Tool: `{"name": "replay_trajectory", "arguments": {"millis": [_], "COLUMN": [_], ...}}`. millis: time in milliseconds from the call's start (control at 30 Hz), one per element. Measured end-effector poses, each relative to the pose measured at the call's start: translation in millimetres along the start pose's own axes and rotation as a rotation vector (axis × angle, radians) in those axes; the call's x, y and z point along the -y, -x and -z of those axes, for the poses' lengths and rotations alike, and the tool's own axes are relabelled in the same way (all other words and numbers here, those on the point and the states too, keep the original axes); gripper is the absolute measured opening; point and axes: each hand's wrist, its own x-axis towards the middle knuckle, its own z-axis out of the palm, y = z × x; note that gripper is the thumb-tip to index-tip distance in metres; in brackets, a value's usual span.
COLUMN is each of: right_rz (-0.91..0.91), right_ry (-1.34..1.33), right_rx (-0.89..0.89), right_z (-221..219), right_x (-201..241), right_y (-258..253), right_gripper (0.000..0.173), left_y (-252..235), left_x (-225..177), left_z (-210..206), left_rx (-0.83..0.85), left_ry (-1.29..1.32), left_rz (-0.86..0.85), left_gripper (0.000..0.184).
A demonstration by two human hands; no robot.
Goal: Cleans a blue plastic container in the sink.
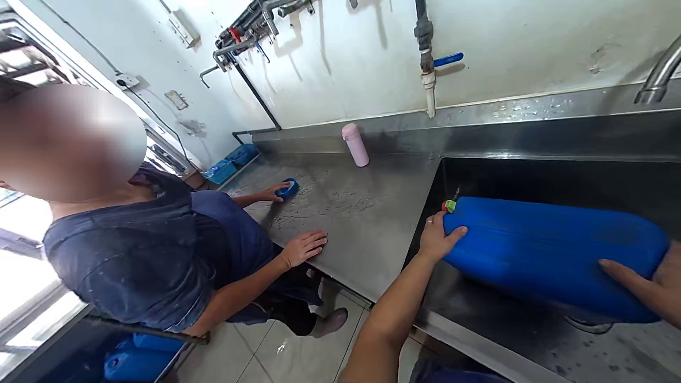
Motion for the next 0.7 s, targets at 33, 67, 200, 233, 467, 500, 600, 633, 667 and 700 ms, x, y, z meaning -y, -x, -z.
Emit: {"name": "replay_trajectory", "arguments": {"millis": [33, 67, 200, 233, 467, 500, 600, 633, 667, 700], "right_rz": [0.004, 0.016, -0.003, -0.017, -0.040, -0.042, -0.049, -0.051, -0.045, -0.028], "right_ry": [-0.001, 0.005, 0.028, 0.035, 0.058, 0.064, 0.080, 0.083, 0.084, 0.081], "right_rx": [-0.013, -0.038, -0.076, -0.078, -0.127, -0.128, -0.130, -0.126, -0.132, -0.144], "right_z": [-0.9, -4.1, -11.8, -12.1, -18.3, -18.4, -17.8, -17.7, -17.8, -18.7], "right_x": [3.5, 2.6, 7.7, 9.2, 10.1, 10.3, 10.5, 8.7, 7.4, 6.7], "right_y": [-1.7, -3.3, -6.9, -7.3, -17.7, -17.9, -16.4, -15.0, -15.4, -16.9], "right_gripper": [0.100, 0.101, 0.102, 0.101, 0.101, 0.101, 0.100, 0.100, 0.100, 0.100], "left_y": [-0.8, -0.5, -3.5, -6.1, -24.0, -24.5, -26.5, -25.7, -26.7, -29.2], "left_x": [1.4, 4.4, 13.6, 13.9, 13.0, 12.3, 13.2, 16.5, 18.8, 18.9], "left_z": [1.3, 1.6, 4.2, 4.4, 6.4, 6.8, 6.5, 3.8, 2.0, 2.5], "left_rx": [-0.015, -0.024, -0.033, -0.029, -0.015, -0.012, 0.008, 0.009, 0.004, -0.004], "left_ry": [0.004, 0.009, 0.014, 0.015, 0.026, 0.026, 0.015, 0.023, 0.029, 0.030], "left_rz": [0.003, 0.008, 0.013, 0.007, 0.007, 0.011, 0.011, 0.006, -0.001, -0.007], "left_gripper": [0.070, 0.070, 0.069, 0.069, 0.066, 0.065, 0.060, 0.057, 0.055, 0.053]}}
